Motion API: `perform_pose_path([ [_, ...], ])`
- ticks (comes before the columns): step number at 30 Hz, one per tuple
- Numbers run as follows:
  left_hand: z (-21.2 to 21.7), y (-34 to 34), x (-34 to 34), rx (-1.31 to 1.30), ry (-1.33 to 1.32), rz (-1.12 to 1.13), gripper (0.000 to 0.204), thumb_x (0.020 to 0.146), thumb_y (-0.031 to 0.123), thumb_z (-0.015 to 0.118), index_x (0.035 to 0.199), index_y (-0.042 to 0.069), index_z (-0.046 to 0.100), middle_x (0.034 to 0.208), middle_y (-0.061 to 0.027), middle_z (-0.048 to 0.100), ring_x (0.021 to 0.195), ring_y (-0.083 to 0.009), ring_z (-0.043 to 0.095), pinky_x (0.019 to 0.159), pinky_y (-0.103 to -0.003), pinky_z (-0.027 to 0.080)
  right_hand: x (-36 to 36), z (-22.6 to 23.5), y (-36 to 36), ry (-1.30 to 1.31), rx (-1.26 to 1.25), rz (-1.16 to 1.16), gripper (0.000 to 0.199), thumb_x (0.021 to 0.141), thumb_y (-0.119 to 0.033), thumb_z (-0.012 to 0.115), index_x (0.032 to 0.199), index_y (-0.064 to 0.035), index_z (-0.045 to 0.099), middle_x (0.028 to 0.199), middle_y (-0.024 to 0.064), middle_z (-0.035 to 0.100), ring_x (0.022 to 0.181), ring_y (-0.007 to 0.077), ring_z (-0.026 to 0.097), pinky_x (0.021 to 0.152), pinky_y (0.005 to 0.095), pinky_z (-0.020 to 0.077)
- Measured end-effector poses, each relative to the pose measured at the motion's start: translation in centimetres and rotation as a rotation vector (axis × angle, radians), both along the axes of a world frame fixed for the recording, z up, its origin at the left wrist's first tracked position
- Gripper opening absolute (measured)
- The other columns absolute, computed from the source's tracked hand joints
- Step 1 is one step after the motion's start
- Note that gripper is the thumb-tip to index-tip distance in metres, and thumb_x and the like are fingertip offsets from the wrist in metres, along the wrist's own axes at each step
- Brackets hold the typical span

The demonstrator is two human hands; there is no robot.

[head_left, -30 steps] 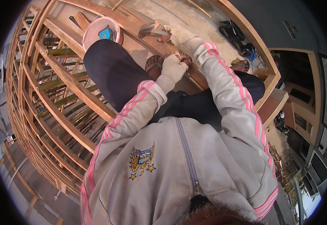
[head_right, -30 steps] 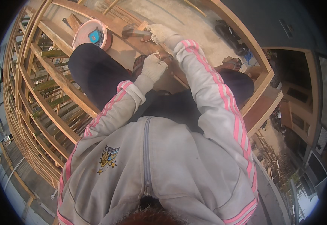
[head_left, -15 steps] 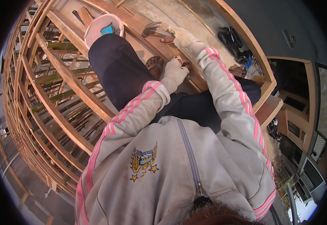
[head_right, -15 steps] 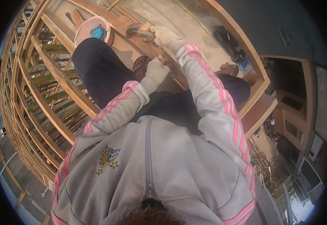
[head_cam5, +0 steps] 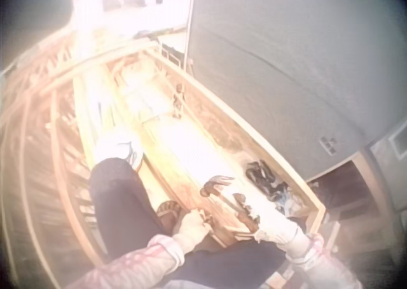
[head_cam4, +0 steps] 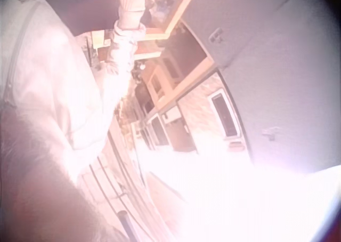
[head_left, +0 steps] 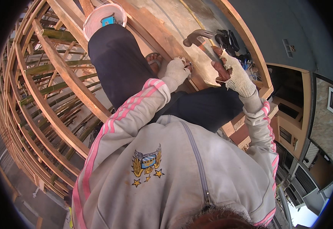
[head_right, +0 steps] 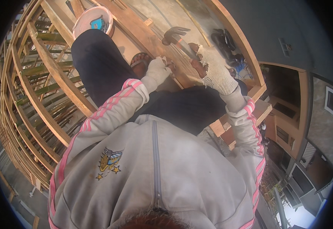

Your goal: The person is assembling a wooden structure by hammering nails into wooden planks. They repeatedly pick up nails from a bucket and secure the planks together using a hammer.

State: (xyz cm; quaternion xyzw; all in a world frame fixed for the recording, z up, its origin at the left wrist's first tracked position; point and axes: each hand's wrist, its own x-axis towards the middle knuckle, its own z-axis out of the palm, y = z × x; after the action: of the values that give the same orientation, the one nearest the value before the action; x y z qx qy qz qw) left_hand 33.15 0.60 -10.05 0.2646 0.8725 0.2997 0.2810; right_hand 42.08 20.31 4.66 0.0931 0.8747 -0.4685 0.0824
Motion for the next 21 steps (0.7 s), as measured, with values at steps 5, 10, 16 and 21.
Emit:
perform_pose_path([
  [5, 0.1, -0.1, 0.1, 0.025, 0.023, -0.056, 0.041, 0.080, 0.028, 0.074, 0.112, 0.003, 0.068, 0.110, -0.0207, 0.066, 0.108, -0.0376, 0.064, 0.093, -0.044, 0.054, 2.8, 2.4, -1.0, -0.145, 0.357, 0.097, 0.044, 0.100, -0.021, 0.064, 0.142, -0.0116, 0.058, 0.093, 0.0155, 0.071, 0.080, 0.0313, 0.068, 0.074, 0.0386, 0.0519],
  [10, 0.1, -0.1, 0.2, -0.065, 0.050, -0.107, 0.045, 0.078, 0.029, 0.075, 0.112, 0.001, 0.066, 0.110, -0.0210, 0.066, 0.108, -0.0371, 0.064, 0.092, -0.045, 0.054, 1.8, 5.2, -1.9, 0.075, 0.260, -0.073, 0.038, 0.104, -0.019, 0.061, 0.140, -0.0066, 0.058, 0.085, 0.0109, 0.070, 0.072, 0.0195, 0.066, 0.064, 0.0294, 0.0508],
  [16, 0.1, -0.4, 0.3, -0.004, 0.064, -0.048, 0.038, 0.078, 0.026, 0.075, 0.109, 0.005, 0.070, 0.118, -0.0177, 0.065, 0.107, -0.0369, 0.064, 0.091, -0.044, 0.053, 0.5, 4.8, -3.3, -0.220, 0.315, 0.069, 0.039, 0.093, -0.006, 0.059, 0.132, -0.0088, 0.057, 0.098, 0.0176, 0.068, 0.090, 0.0389, 0.068, 0.077, 0.0468, 0.0528],
  [21, 0.6, -0.6, 0.5, 0.019, 0.051, -0.093, 0.037, 0.076, 0.026, 0.075, 0.108, 0.008, 0.072, 0.117, -0.0145, 0.065, 0.107, -0.0360, 0.062, 0.093, -0.044, 0.053, 0.8, 4.8, -3.1, -0.060, 0.318, -0.025, 0.028, 0.099, -0.017, 0.064, 0.124, -0.0047, 0.061, 0.085, 0.0078, 0.063, 0.073, 0.0190, 0.064, 0.063, 0.0349, 0.0501],
])
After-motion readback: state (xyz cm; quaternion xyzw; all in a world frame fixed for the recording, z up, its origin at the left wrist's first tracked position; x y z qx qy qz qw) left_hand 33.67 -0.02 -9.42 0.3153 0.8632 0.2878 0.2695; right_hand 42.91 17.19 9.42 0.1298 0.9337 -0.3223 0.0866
